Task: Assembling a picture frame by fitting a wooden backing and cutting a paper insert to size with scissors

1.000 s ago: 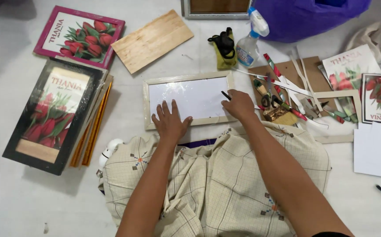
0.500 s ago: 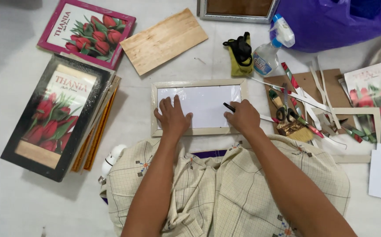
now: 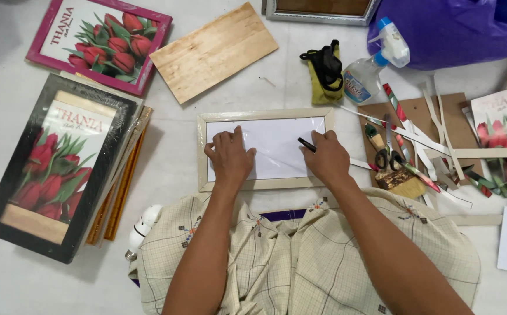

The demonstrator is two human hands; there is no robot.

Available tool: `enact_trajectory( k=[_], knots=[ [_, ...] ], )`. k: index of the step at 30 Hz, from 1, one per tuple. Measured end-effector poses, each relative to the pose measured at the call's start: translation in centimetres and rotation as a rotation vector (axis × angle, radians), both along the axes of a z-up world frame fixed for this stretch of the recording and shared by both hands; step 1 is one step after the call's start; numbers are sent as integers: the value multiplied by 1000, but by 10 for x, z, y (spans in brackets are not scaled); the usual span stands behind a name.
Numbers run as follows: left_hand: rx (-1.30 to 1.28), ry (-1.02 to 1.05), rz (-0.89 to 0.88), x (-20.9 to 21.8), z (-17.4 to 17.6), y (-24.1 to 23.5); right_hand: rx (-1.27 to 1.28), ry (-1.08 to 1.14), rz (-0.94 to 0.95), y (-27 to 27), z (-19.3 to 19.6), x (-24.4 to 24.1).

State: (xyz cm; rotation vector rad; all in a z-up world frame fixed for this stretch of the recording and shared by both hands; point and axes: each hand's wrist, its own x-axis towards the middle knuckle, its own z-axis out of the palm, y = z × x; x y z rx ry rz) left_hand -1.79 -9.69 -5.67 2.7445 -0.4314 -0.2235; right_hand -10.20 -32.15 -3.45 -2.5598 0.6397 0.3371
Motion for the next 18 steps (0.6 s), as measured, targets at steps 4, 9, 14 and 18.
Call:
enact_trajectory(
  k=[4, 9, 14, 18],
  knots=[
    [-20, -68, -26, 2, -16, 7, -16, -30, -2, -7, 2, 1],
    [-91, -172, -102, 3, -12, 10, 166, -142, -144, -21, 12, 8],
    [-144, -54, -108, -1, 25, 12, 86, -188, -168, -44, 8, 6],
    [-164, 113, 63, 5, 51, 8, 92, -120, -178, -38, 0, 10]
  ],
)
